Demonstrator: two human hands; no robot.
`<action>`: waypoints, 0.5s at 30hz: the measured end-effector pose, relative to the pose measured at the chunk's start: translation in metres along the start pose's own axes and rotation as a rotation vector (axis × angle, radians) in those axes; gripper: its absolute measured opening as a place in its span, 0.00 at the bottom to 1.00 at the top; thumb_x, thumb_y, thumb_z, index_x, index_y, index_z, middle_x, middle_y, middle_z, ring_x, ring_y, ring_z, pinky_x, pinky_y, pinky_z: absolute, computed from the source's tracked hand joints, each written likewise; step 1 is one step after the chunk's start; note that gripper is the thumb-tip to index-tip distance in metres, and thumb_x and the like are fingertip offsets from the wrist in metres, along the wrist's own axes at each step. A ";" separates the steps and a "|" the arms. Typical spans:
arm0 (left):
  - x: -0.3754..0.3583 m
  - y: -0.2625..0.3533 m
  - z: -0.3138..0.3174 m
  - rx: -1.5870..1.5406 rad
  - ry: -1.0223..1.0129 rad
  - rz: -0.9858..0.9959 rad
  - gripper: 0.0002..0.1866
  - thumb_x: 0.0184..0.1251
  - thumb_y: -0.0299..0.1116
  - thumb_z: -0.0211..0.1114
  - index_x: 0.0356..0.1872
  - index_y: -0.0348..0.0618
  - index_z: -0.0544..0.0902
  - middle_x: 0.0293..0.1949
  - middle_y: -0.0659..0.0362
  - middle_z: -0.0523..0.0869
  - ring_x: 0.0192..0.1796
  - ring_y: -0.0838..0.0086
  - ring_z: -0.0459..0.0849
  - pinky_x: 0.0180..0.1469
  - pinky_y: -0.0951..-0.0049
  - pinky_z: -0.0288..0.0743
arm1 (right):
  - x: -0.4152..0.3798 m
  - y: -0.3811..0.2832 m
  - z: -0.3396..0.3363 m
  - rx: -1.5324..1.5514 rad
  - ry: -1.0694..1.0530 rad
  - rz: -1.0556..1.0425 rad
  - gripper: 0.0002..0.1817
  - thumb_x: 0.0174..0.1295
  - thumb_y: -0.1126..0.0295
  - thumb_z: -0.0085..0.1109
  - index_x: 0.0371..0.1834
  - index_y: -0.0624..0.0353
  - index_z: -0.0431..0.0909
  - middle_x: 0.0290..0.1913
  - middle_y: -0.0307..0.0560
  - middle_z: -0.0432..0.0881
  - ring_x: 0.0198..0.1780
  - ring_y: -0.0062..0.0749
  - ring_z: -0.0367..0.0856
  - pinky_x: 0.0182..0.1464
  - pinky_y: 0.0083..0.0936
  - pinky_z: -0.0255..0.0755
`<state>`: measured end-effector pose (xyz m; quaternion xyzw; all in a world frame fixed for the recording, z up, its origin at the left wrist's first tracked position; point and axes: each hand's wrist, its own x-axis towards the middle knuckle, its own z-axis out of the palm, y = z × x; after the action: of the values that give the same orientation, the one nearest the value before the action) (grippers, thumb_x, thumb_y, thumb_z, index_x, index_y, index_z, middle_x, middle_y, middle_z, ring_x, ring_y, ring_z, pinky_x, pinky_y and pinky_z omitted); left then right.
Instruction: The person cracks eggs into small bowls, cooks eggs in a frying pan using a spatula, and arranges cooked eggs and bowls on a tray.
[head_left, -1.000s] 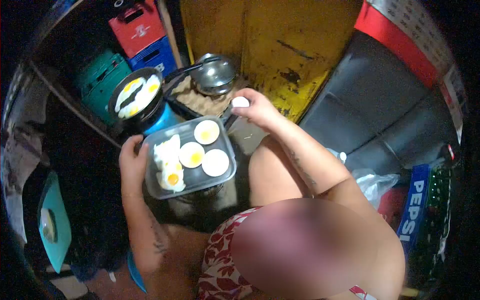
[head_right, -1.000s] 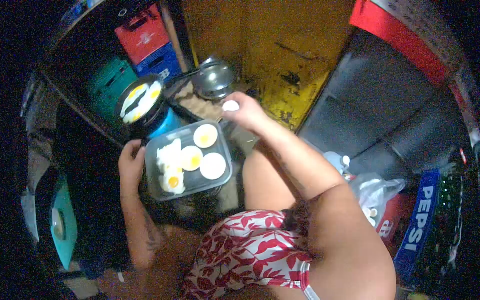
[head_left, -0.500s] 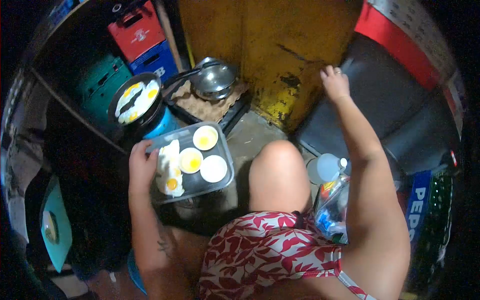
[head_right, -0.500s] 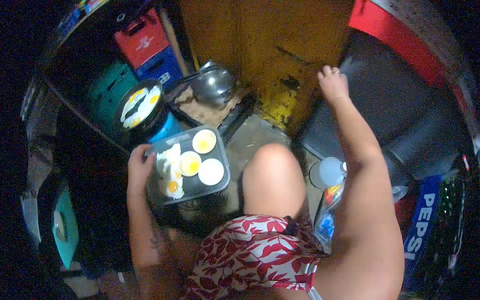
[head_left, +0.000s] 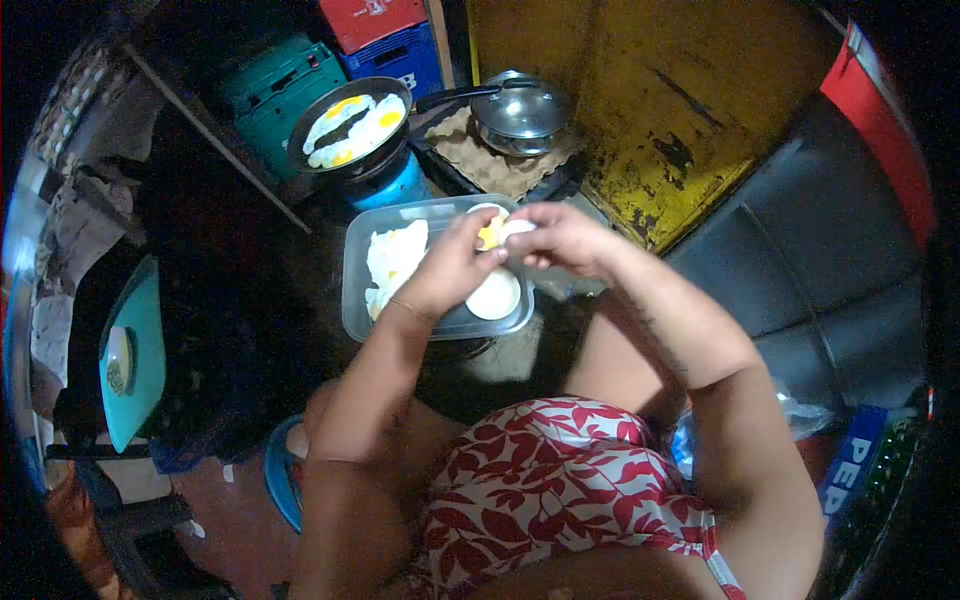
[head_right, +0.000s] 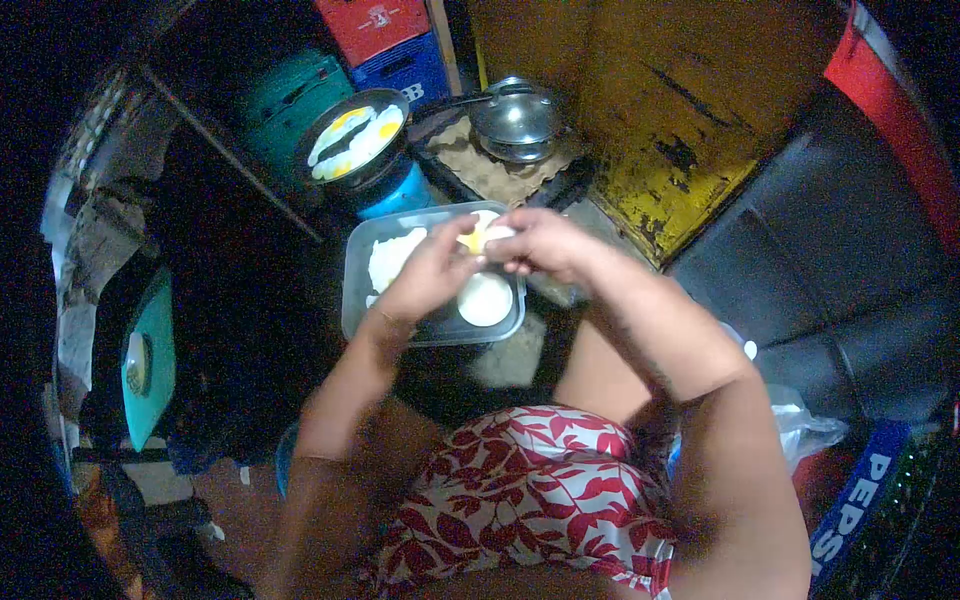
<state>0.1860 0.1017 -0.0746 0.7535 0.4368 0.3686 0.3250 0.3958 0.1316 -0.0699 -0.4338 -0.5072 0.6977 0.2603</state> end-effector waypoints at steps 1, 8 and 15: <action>0.003 -0.001 0.001 0.067 -0.083 0.081 0.20 0.61 0.28 0.67 0.55 0.36 0.78 0.52 0.41 0.81 0.52 0.48 0.82 0.57 0.58 0.75 | 0.011 0.012 0.009 0.010 -0.064 0.020 0.12 0.63 0.68 0.66 0.46 0.60 0.79 0.31 0.36 0.82 0.24 0.15 0.75 0.23 0.14 0.68; -0.012 -0.048 0.023 0.101 -0.231 -0.019 0.17 0.59 0.26 0.62 0.50 0.33 0.79 0.46 0.39 0.84 0.51 0.45 0.82 0.55 0.57 0.76 | 0.026 0.044 0.018 -0.079 -0.046 0.181 0.12 0.68 0.69 0.61 0.52 0.59 0.79 0.34 0.35 0.82 0.26 0.15 0.76 0.26 0.13 0.72; -0.026 -0.080 0.047 0.289 -0.185 -0.031 0.20 0.57 0.24 0.58 0.51 0.28 0.76 0.42 0.34 0.83 0.48 0.41 0.81 0.53 0.52 0.75 | 0.049 0.076 0.026 -0.490 -0.069 0.107 0.19 0.64 0.70 0.62 0.57 0.62 0.77 0.34 0.48 0.85 0.29 0.29 0.81 0.32 0.28 0.77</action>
<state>0.1833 0.1029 -0.1708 0.8163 0.4650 0.2260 0.2575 0.3551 0.1319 -0.1549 -0.4861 -0.6459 0.5814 0.0925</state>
